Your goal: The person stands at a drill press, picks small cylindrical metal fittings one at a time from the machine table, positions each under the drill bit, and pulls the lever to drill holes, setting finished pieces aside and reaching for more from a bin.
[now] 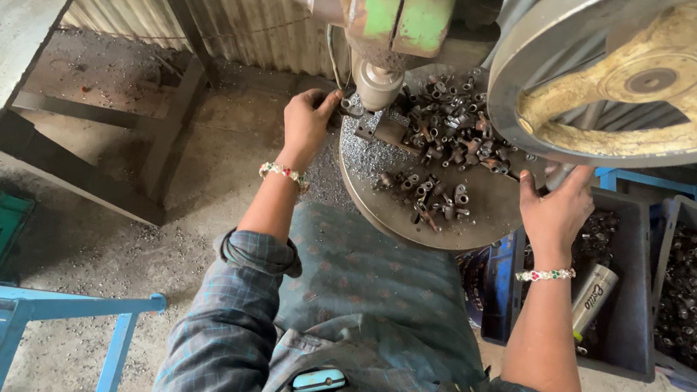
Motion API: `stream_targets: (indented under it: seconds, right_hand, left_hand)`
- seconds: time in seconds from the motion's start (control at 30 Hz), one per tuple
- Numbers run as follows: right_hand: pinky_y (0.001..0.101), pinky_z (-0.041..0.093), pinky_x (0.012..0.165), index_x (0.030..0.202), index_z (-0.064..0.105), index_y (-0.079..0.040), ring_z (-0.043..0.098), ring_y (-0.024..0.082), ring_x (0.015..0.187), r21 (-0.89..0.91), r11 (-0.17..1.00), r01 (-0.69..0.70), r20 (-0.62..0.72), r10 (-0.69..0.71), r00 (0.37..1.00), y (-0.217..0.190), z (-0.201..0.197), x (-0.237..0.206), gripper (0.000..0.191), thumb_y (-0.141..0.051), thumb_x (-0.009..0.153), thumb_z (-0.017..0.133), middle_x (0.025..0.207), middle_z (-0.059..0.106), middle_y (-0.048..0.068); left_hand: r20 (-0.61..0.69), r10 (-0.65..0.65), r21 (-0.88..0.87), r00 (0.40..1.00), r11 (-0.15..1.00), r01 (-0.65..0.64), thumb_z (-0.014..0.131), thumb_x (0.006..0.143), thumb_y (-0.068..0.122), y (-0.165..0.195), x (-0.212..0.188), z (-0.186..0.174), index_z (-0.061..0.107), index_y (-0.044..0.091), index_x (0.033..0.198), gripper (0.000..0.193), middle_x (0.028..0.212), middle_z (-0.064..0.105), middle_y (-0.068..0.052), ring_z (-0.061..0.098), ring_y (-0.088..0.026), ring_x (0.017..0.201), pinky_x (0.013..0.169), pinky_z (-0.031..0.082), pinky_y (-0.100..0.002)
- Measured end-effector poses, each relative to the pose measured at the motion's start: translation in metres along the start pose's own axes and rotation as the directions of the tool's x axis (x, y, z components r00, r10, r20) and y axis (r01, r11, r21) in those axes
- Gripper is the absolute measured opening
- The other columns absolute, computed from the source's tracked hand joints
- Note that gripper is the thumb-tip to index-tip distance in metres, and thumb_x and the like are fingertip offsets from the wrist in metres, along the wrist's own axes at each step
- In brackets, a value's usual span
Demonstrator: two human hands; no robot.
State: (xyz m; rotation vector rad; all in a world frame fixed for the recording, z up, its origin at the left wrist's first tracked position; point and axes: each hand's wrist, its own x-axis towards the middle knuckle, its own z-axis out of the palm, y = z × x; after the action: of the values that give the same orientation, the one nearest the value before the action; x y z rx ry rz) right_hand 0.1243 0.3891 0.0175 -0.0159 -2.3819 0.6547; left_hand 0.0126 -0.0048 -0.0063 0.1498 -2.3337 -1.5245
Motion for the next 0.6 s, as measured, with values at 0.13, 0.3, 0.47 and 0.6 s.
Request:
stream_targets:
  seconds: [0.13,0.3,0.47,0.6]
  right_hand:
    - [0.0558,0.048,0.089,0.127,0.045,0.003,0.063,0.049,0.104,-0.078,0.995,-0.057,0.012,0.058,0.998,0.013,0.013,0.000,0.065,-0.023,0.088,0.090,0.113,0.066,0.025]
    - [0.0564,0.047,0.091,0.126,0.049,0.004,0.062,0.050,0.107,-0.163,0.986,-0.042,-0.008,0.041,0.999,0.031,0.025,-0.005,0.064,-0.028,0.089,0.090,0.115,0.066,0.028]
    - [0.0558,0.048,0.092,0.120,0.058,0.000,0.063,0.047,0.104,-0.185,0.978,-0.096,0.033,0.104,0.994,0.033,0.026,-0.006,0.052,-0.030,0.090,0.088,0.112,0.068,0.024]
    - [0.0559,0.048,0.086,0.112,0.065,0.001,0.064,0.047,0.099,-0.161,0.984,-0.071,0.005,0.073,0.997,0.024,0.023,-0.003,0.043,-0.027,0.089,0.088,0.106,0.069,0.023]
  left_hand:
    - [0.099,-0.160,-0.100,0.982,0.980,0.170,0.075,0.093,0.030,-0.003,0.008,0.001,0.076,-0.002,0.091,0.032,0.072,0.075,-0.008,0.066,-0.008,0.059,0.058,0.052,-0.027]
    - [0.225,-0.268,-0.516,0.937,0.783,0.348,0.075,0.095,0.028,-0.020,0.008,0.014,0.072,-0.002,0.086,0.031,0.069,0.067,-0.001,0.059,-0.008,0.057,0.053,0.049,-0.030]
    - [-0.037,-0.068,-0.135,0.997,0.989,0.062,0.076,0.097,0.029,-0.020,0.005,0.019,0.072,-0.003,0.087,0.035,0.074,0.071,-0.011,0.061,-0.017,0.062,0.061,0.050,-0.036]
    - [-0.037,0.081,0.142,0.996,0.987,-0.075,0.076,0.097,0.033,-0.007,0.014,0.017,0.077,-0.001,0.095,0.034,0.078,0.072,-0.017,0.063,-0.023,0.067,0.066,0.053,-0.039]
